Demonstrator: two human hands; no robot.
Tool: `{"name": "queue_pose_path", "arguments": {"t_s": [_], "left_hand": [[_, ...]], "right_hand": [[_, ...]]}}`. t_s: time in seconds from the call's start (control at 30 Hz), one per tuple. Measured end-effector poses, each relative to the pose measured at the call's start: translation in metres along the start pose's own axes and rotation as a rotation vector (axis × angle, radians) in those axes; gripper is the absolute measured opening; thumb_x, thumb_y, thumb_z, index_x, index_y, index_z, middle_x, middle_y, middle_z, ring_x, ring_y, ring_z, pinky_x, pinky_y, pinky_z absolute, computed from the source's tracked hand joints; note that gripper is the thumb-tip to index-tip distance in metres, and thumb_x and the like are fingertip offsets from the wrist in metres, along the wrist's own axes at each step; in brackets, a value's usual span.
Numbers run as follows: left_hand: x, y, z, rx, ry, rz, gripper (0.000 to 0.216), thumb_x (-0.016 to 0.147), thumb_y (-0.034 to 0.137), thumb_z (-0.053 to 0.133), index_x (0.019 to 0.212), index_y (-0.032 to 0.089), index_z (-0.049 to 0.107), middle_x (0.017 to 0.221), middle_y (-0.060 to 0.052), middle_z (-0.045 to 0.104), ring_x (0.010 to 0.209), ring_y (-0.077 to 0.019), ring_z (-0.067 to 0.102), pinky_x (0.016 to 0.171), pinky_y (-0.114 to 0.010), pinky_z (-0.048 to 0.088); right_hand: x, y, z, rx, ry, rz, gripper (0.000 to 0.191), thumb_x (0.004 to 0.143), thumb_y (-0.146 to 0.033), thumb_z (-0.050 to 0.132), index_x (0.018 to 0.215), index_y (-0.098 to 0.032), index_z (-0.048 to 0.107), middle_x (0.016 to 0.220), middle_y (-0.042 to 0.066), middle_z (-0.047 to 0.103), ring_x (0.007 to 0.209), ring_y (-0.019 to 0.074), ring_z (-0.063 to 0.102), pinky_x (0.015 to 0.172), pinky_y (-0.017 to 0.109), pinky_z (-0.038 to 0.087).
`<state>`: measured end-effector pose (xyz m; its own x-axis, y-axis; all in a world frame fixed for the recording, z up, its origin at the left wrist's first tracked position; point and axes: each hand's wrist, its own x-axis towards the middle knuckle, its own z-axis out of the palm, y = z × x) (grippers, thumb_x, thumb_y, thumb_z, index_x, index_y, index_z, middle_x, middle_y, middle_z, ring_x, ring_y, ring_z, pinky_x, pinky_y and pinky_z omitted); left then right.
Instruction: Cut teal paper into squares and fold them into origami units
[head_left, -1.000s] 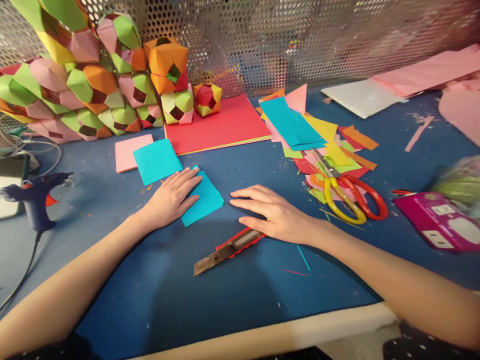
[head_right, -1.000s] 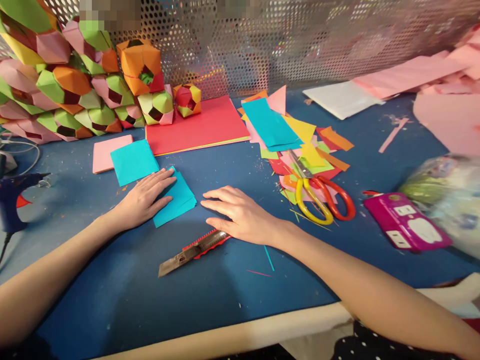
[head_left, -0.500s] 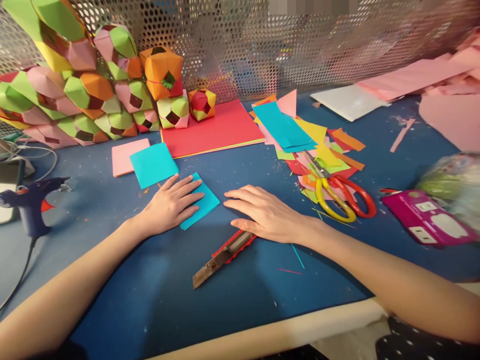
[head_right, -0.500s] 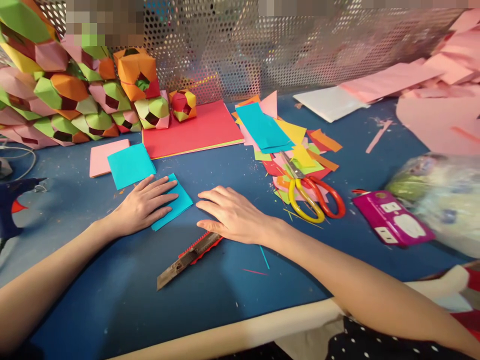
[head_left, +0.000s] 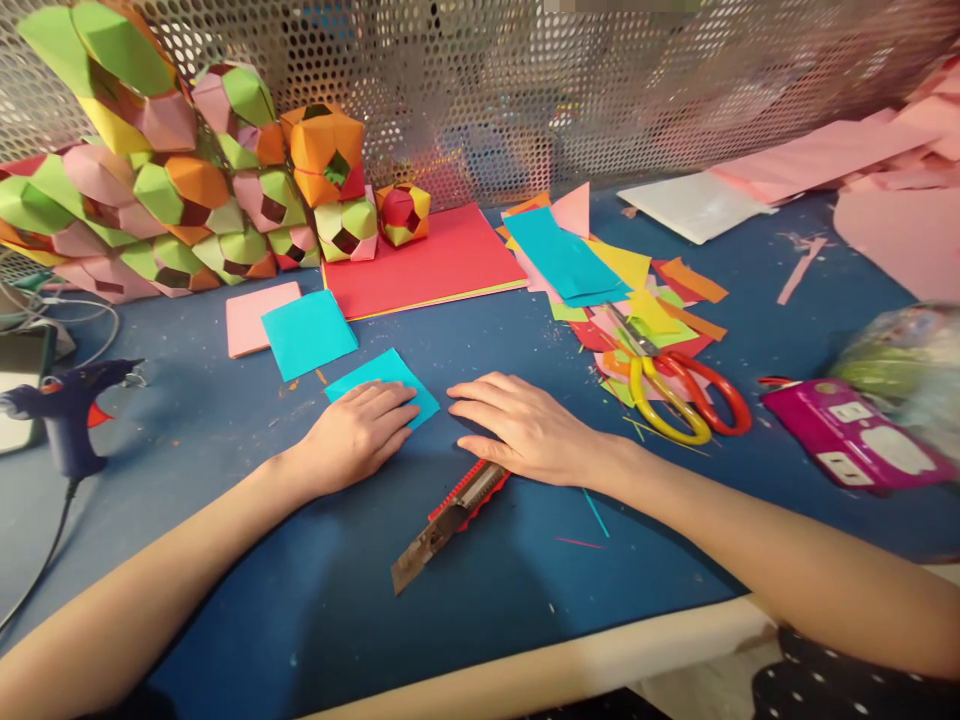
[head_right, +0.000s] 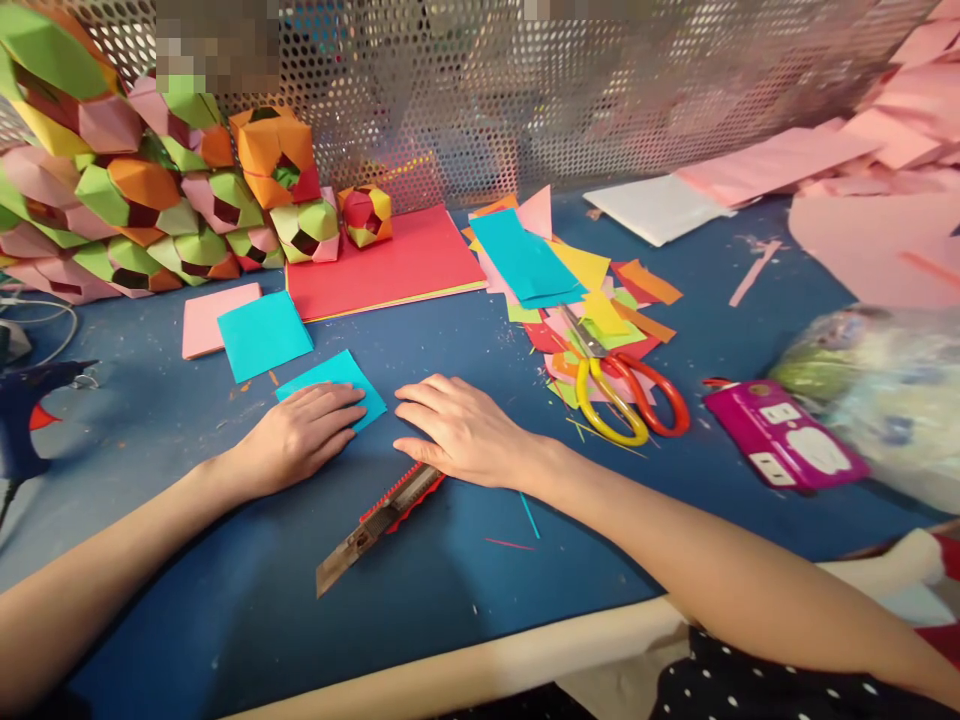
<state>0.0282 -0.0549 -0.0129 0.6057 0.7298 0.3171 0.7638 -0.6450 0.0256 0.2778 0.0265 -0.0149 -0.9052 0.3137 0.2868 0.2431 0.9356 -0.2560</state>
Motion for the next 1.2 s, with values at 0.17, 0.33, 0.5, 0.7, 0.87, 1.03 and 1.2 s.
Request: {"name": "queue_pose_path", "arguments": {"t_s": [0.17,0.33,0.5,0.7,0.87,1.03,1.2], "left_hand": [[0.003,0.004,-0.001,-0.039,0.019,-0.146,0.033,0.094,0.035,0.052,0.115,0.011,0.057,0.114,-0.014,0.064,0.104,-0.0251,0.062,0.089,-0.038,0.053],[0.003,0.005,-0.003,-0.024,0.034,-0.182,0.017,0.094,0.023,0.047,0.102,0.013,0.059,0.096,-0.010,0.064,0.087,-0.0199,0.063,0.077,-0.031,0.054],[-0.001,-0.001,-0.004,-0.083,0.154,-0.246,0.015,0.093,0.020,0.047,0.100,0.013,0.059,0.091,-0.008,0.065,0.079,-0.0168,0.064,0.069,-0.028,0.054],[-0.005,-0.005,-0.006,-0.115,0.223,-0.296,0.017,0.094,0.021,0.048,0.105,0.013,0.058,0.093,-0.008,0.067,0.081,-0.0163,0.066,0.073,-0.028,0.057],[-0.009,-0.006,-0.005,-0.007,0.183,-0.243,0.025,0.096,0.019,0.042,0.114,0.016,0.059,0.107,-0.012,0.066,0.089,-0.0167,0.067,0.073,-0.027,0.058],[-0.011,-0.007,-0.005,0.120,0.172,-0.145,0.026,0.095,0.015,0.041,0.104,0.019,0.065,0.113,-0.012,0.065,0.086,-0.0178,0.068,0.067,-0.028,0.058],[-0.008,-0.003,-0.007,0.099,0.113,-0.099,0.023,0.094,0.021,0.045,0.098,0.019,0.067,0.114,-0.012,0.065,0.091,-0.0206,0.068,0.075,-0.034,0.058]], "right_hand": [[-0.003,0.007,0.001,0.125,0.044,0.035,0.032,0.096,-0.034,0.047,0.116,-0.013,0.062,0.122,0.013,0.064,0.113,0.0253,0.056,0.095,0.046,0.049],[0.001,0.014,-0.004,0.167,0.040,0.029,0.028,0.095,-0.028,0.050,0.117,-0.014,0.061,0.115,0.011,0.067,0.108,0.0229,0.061,0.092,0.042,0.053],[0.025,0.021,-0.003,0.044,0.016,-0.104,0.038,0.093,-0.026,0.054,0.129,-0.015,0.053,0.127,0.014,0.061,0.114,0.0253,0.059,0.095,0.045,0.052],[0.058,0.041,0.006,0.050,0.027,-0.273,0.034,0.093,-0.025,0.054,0.123,-0.011,0.058,0.122,0.015,0.064,0.110,0.0237,0.060,0.093,0.043,0.052],[0.054,0.049,0.010,0.156,0.081,-0.309,0.024,0.094,-0.023,0.048,0.110,-0.015,0.065,0.115,0.012,0.067,0.104,0.0207,0.062,0.088,0.041,0.052],[0.044,0.046,0.007,0.181,-0.006,-0.266,0.028,0.091,-0.027,0.056,0.116,-0.017,0.065,0.126,0.013,0.061,0.108,0.0220,0.056,0.092,0.043,0.047],[0.049,0.040,0.016,0.178,0.054,-0.242,0.020,0.094,-0.027,0.053,0.093,-0.017,0.071,0.109,0.010,0.067,0.098,0.0199,0.058,0.087,0.039,0.047]]}}
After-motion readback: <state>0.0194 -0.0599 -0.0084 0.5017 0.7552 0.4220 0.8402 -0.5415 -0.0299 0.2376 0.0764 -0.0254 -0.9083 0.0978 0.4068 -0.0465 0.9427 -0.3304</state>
